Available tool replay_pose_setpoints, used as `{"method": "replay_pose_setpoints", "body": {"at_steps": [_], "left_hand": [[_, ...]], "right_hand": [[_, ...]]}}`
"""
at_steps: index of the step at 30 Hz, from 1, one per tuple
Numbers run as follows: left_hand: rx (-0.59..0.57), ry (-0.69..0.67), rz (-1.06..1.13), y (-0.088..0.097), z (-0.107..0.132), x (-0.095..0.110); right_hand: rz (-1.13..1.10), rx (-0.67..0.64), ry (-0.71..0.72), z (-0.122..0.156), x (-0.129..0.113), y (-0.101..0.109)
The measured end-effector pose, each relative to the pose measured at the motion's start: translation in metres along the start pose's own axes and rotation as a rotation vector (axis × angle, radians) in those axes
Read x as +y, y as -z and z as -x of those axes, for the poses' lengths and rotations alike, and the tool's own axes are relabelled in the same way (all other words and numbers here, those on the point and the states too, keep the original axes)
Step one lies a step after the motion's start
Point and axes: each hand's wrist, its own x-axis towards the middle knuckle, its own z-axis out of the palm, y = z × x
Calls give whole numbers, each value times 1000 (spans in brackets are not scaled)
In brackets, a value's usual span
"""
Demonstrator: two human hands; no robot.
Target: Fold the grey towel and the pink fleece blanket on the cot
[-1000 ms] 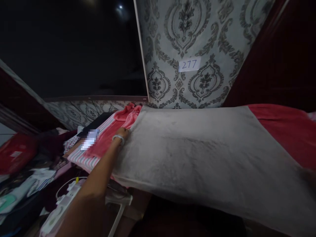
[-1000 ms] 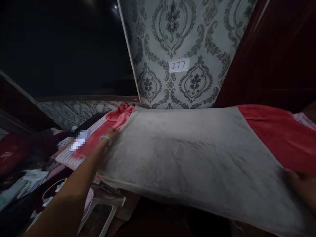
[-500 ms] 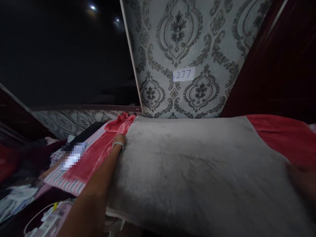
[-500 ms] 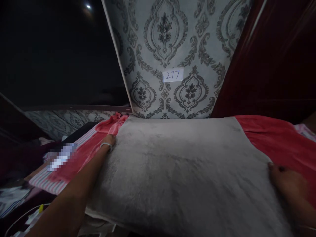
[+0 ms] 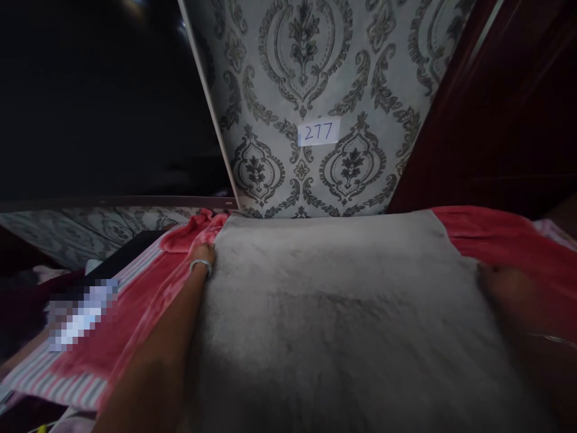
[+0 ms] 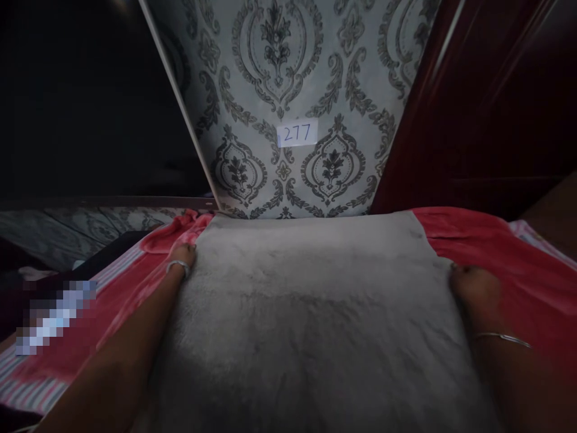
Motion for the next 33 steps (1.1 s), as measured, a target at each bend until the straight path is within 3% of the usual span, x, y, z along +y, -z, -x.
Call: {"method": "replay_pose_setpoints", "body": {"at_steps": [3,9,15,17,23,26,27,28,31,33], "left_hand": [[11,-21,-6,0,-3,1],[52,-30,7,1,-31,20],[88,73,24,-14,-46,35],[80,89,24,-16,-46,35],[37,-35,18,7,-41,40],[58,-265,14,4,-3,63],[47,-393,14,-3,20,73],[30,-604,10,-12,46,83],[-130,-1125,-18,-46,131,109],[-207,-1243,-29,-62,170,119]], "right_hand": [[-77,-149,-125,0,-5,1],[-207,-203,-143,-23,-35,12],[-159,-23,-116,-24,-59,8],[-146,-28,-103,-21,-59,5],[-140,-64,-43,-12,-66,19],[-135,1,199,36,-94,22],[-131,1,410,62,-107,20],[-129,-16,601,92,-121,17],[-132,-163,1060,183,-158,9],[-134,-249,1197,222,-172,6]]}}
